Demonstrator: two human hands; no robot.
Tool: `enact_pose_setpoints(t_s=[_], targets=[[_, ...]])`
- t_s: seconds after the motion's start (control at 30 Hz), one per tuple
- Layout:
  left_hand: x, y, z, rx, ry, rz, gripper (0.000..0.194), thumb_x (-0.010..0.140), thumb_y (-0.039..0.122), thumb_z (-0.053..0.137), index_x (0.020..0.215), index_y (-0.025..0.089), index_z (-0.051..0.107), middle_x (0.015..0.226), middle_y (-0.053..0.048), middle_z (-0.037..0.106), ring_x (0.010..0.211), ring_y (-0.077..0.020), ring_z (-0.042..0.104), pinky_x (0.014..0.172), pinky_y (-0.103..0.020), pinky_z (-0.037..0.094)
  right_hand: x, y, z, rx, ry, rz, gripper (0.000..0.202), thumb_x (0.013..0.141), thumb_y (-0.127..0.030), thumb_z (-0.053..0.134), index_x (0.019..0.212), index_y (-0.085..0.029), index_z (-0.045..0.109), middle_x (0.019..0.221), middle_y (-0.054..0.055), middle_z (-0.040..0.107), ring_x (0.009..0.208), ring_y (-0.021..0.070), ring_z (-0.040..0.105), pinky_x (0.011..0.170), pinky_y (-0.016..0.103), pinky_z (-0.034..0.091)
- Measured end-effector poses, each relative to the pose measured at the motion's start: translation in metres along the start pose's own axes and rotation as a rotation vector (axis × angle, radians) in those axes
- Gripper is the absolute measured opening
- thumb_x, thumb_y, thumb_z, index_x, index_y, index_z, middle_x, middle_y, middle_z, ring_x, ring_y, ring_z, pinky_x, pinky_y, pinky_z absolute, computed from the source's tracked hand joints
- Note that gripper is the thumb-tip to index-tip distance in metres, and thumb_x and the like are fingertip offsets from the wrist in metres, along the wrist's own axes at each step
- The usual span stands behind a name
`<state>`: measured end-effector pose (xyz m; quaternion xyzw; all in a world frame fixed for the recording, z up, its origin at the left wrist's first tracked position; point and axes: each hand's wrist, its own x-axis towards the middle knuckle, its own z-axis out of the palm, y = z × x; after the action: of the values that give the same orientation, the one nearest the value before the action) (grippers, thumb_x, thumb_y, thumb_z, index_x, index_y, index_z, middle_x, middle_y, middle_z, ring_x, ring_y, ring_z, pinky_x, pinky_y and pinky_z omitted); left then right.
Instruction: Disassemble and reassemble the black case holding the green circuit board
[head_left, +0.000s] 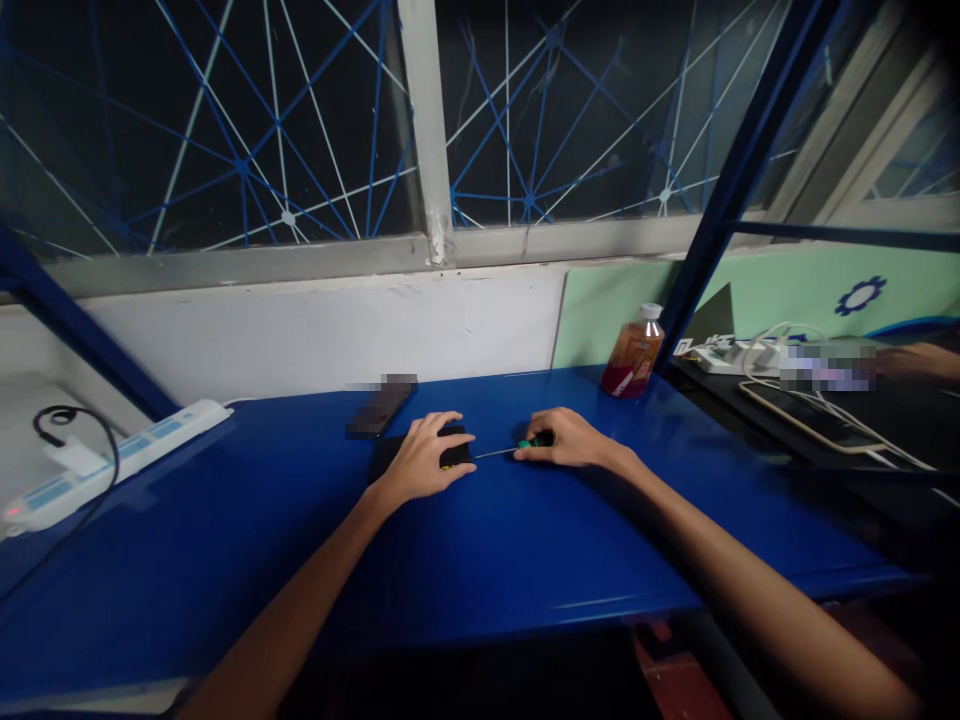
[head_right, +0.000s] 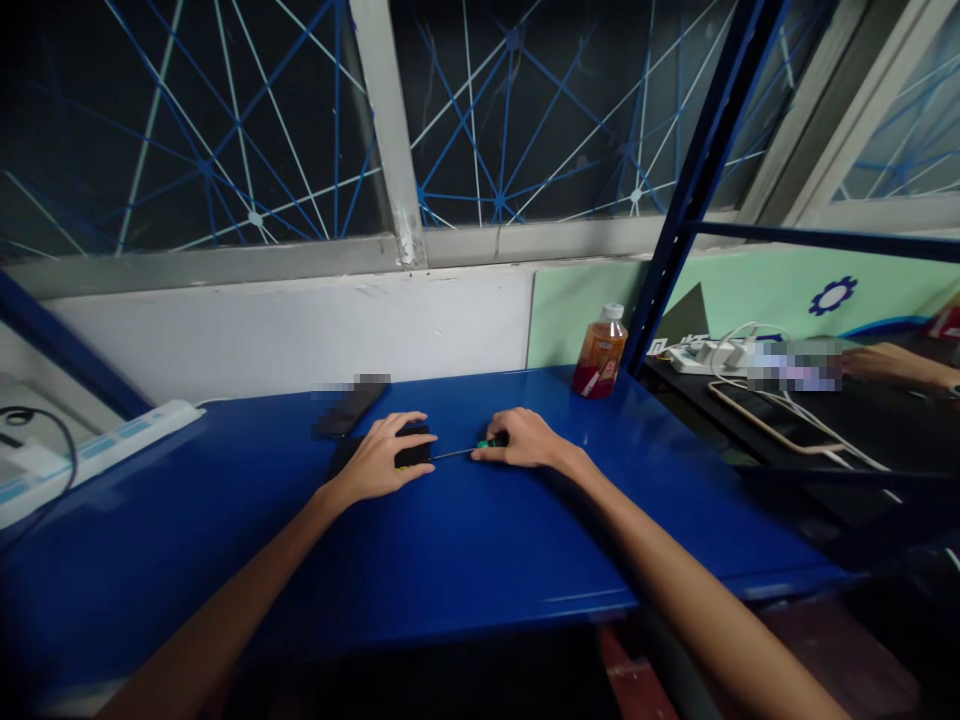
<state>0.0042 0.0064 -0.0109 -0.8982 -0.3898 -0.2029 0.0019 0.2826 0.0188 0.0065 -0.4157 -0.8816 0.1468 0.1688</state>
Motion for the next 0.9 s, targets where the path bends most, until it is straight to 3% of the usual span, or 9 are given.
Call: enact_pose_setpoints(t_s=[0.13, 0.23, 0.33, 0.57, 0.73, 0.9], targets=[[-0.001, 0.000, 0.000, -0.014, 0.001, 0.016, 0.031, 0.082, 0.041, 0.063, 0.111, 0.031, 0.065, 0.139, -0.005, 0.041, 0.126, -0.0318, 0.038, 0.098, -0.053, 0.035, 0.001, 0.003, 0.002, 0.007, 0.009, 0.012, 0.040, 0.069, -0.057, 0.069, 0.077, -0.019, 0.063, 0.073, 0.000, 0.061, 0.061, 0.0119, 0.048, 0.055, 0.024, 0.027], [-0.001, 0.001, -0.001, -0.026, -0.012, 0.044, 0.025, 0.084, 0.036, 0.062, 0.108, 0.032, 0.067, 0.141, -0.005, 0.039, 0.127, -0.0316, 0.036, 0.098, -0.054, 0.034, 0.001, 0.001, 0.003, -0.018, -0.004, 0.040, 0.038, 0.068, -0.055, 0.070, 0.079, -0.020, 0.059, 0.060, -0.005, 0.054, 0.052, 0.0101, 0.041, 0.052, 0.023, 0.023], [-0.001, 0.004, -0.003, -0.041, -0.018, 0.054, 0.023, 0.085, 0.033, 0.062, 0.106, 0.031, 0.068, 0.141, -0.005, 0.039, 0.129, -0.0316, 0.035, 0.099, -0.054, 0.034, 0.000, -0.001, 0.004, 0.005, -0.016, 0.049, 0.038, 0.068, -0.055, 0.070, 0.079, -0.020, 0.058, 0.060, -0.005, 0.053, 0.051, 0.0094, 0.039, 0.052, 0.023, 0.021], [0.000, 0.008, -0.005, -0.059, -0.038, 0.059, 0.019, 0.086, 0.029, 0.059, 0.102, 0.030, 0.069, 0.141, -0.005, 0.039, 0.129, -0.0321, 0.033, 0.098, -0.056, 0.034, -0.001, 0.001, 0.002, 0.067, -0.052, 0.030, 0.032, 0.085, -0.050, 0.053, 0.082, -0.020, 0.066, 0.067, -0.001, 0.060, 0.056, 0.0113, 0.047, 0.054, 0.025, 0.028], [-0.001, 0.011, -0.004, -0.040, -0.050, 0.071, 0.020, 0.088, 0.025, 0.055, 0.103, 0.029, 0.068, 0.141, -0.006, 0.039, 0.130, -0.0314, 0.033, 0.098, -0.055, 0.034, -0.001, 0.004, 0.001, 0.068, -0.001, 0.030, 0.035, 0.071, -0.053, 0.068, 0.078, -0.019, 0.065, 0.081, 0.002, 0.061, 0.064, 0.0127, 0.050, 0.057, 0.025, 0.030], [-0.001, 0.013, -0.005, -0.030, -0.060, 0.072, 0.021, 0.089, 0.024, 0.054, 0.103, 0.028, 0.068, 0.141, -0.005, 0.039, 0.130, -0.0313, 0.034, 0.099, -0.055, 0.034, 0.000, 0.001, 0.003, 0.070, -0.010, 0.069, 0.035, 0.067, -0.050, 0.071, 0.079, -0.020, 0.058, 0.068, -0.003, 0.057, 0.058, 0.0109, 0.045, 0.055, 0.024, 0.027]])
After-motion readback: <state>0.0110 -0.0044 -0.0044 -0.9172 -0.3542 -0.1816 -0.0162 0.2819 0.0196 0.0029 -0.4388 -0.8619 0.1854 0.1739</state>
